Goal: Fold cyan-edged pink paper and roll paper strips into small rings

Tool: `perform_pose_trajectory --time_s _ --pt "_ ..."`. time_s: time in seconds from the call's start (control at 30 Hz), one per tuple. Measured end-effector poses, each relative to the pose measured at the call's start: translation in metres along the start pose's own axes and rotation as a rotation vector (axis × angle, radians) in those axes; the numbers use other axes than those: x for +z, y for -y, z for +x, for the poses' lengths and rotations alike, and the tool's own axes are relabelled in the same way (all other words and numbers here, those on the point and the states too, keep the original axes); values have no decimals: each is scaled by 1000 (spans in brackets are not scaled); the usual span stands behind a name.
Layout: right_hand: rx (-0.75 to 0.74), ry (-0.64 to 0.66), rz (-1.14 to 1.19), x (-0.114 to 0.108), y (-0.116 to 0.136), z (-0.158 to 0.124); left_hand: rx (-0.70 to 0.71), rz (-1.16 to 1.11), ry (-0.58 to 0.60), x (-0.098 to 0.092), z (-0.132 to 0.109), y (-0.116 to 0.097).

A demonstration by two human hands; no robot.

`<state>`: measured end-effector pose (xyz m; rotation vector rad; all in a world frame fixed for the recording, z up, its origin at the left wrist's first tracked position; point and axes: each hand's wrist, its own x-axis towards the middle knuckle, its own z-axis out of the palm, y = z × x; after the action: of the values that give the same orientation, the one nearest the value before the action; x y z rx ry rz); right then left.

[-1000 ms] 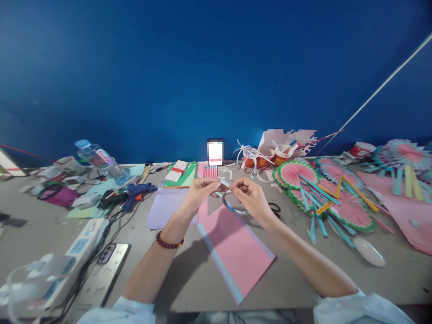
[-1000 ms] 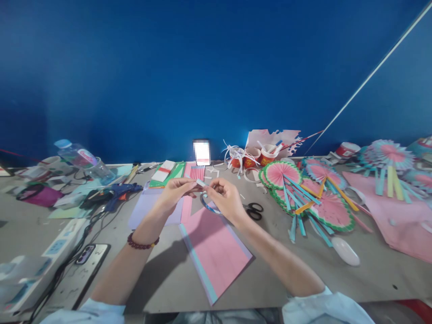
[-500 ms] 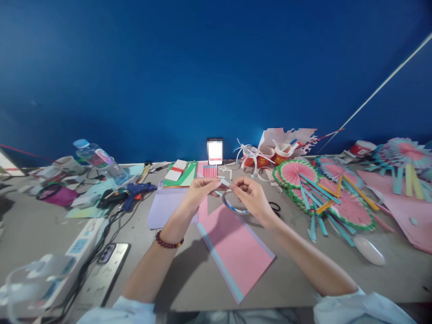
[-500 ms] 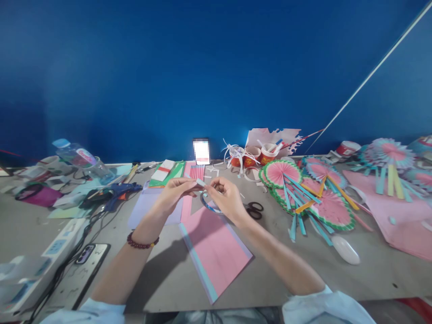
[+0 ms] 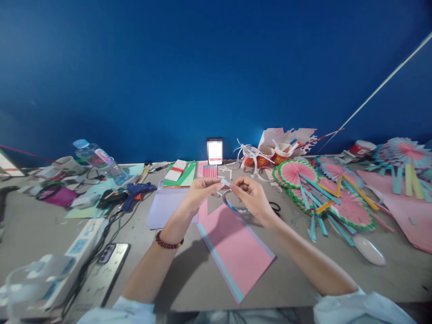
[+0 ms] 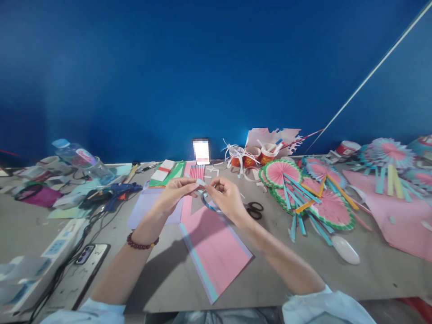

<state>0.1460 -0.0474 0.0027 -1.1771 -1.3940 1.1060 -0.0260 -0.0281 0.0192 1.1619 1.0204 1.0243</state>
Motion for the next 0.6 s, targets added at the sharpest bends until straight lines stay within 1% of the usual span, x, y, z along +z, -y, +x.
perform_pose_trajectory --time_s 0.13,0.3,0.47,0.6 --pt "-24 -13 -10 1 -1 0 30 40 -21 4 -2 0" --pt "-26 -5 -15 2 -2 -1 56 -17 -93 7 -2 4" --pt "3 18 39 3 1 -2 65 -31 -110 7 0 6" --pt "43 10 48 4 0 -1 78 -35 -137 7 -1 5"
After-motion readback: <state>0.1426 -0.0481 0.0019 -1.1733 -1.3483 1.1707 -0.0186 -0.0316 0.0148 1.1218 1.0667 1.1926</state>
